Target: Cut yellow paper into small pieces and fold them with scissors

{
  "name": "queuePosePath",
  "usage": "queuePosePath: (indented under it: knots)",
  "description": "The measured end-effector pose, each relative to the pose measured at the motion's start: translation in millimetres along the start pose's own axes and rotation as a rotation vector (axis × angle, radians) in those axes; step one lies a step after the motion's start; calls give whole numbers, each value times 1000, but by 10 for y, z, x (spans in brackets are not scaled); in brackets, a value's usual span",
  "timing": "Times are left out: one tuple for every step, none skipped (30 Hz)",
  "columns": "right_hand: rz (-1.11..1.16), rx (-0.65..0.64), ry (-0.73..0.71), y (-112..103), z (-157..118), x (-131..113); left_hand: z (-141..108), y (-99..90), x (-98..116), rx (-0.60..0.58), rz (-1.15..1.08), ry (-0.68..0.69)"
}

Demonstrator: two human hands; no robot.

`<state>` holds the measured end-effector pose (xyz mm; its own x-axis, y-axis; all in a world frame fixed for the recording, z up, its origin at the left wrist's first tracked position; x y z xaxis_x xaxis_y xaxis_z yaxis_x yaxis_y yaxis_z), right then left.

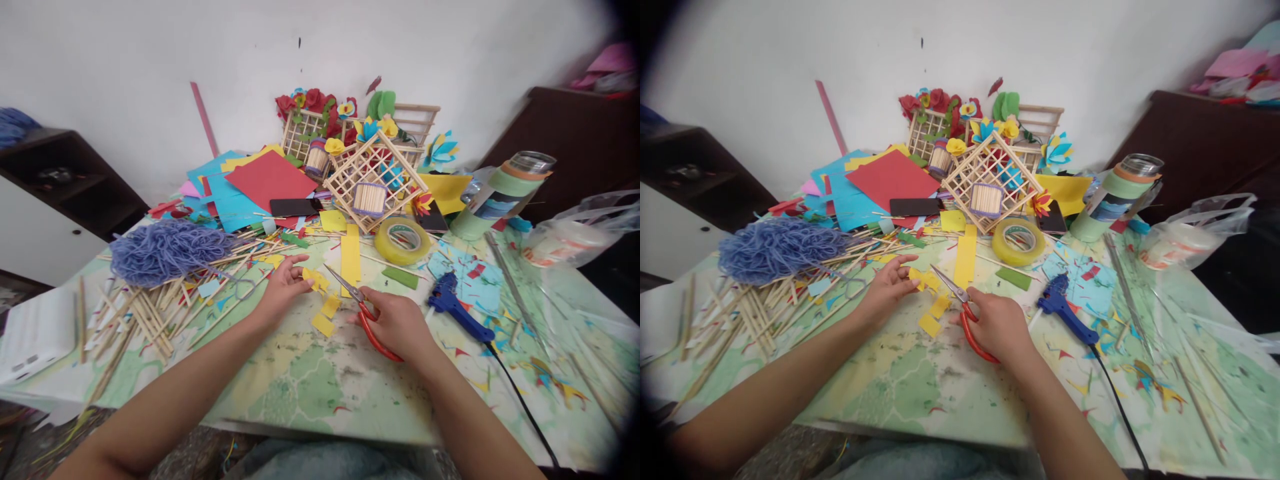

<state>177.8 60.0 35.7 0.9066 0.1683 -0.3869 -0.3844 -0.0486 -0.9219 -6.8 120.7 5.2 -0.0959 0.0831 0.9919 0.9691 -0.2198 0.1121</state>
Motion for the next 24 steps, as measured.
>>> queuePosePath:
  knots:
    - [0,2,-1,2,0,0,-7,10,1,-4,-10,-7]
    - [-3,2,-4,5,1,-2,-13,19,2,-7,-15,-14]
    - [-6,0,-7,9,1,-6,-18,26,2,-9,-14,-19]
    - [-10,-2,-8,12,2,-9,-22,30,2,-9,-7,-23]
    - [-14,-6,-8,16,3,-11,-23,32,0,-8,3,-26]
    - [-16,-10,-6,20,3,-11,-22,34,-1,-8,11,-26]
    - [-19,-13,-6,23,4,-12,-20,35,-2,-10,18,-23]
    - [-20,-15,-5,25,4,-11,-16,36,-2,-12,22,-19]
    - [-21,-14,-7,26,4,-12,-12,37,-3,-16,22,-16]
    - [-20,-12,-11,26,3,-13,-9,36,-6,-17,19,-16]
    - [-17,-7,-16,24,2,-14,-5,31,-11,-13,15,-19]
    - [-14,-3,-20,21,0,-14,-3,23,-16,-6,12,-24]
    - [-11,0,-22,19,-1,-14,-1,17,-22,1,8,-29]
    - [-7,0,-22,17,-2,-11,0,13,-26,5,6,-33]
    - [-5,-1,-19,15,-2,-8,2,13,-29,6,5,-35]
    - [-4,-3,-16,13,-2,-4,2,14,-33,4,8,-37]
    - [-6,-3,-12,10,-1,0,3,15,-38,3,12,-40]
    - [-9,-2,-9,5,1,4,4,14,-45,5,16,-44]
    - [-13,1,-5,1,4,7,5,11,-53,10,19,-49]
    - [-17,3,-3,-3,7,10,6,3,-61,19,22,-53]
    - [-19,3,-3,-4,10,11,8,-6,-67,29,25,-56]
    - [-22,0,-4,-1,13,12,9,-15,-72,37,28,-57]
    - [-25,-6,-9,5,14,12,11,-21,-74,41,32,-57]
    - [-27,-14,-18,13,15,8,12,-25,-75,43,38,-55]
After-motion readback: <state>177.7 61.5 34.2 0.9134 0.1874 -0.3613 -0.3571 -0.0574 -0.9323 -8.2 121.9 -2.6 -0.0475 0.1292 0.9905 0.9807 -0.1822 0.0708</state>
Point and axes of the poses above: each hand's wrist, its own z-axis towards the middle knuckle, its own y-axis out of the palm, x = y × z, the point moved 8 cm from there along z, towards the middle knuckle, and after that the axes turned 6 degrees about z, right-handed, at the moved point
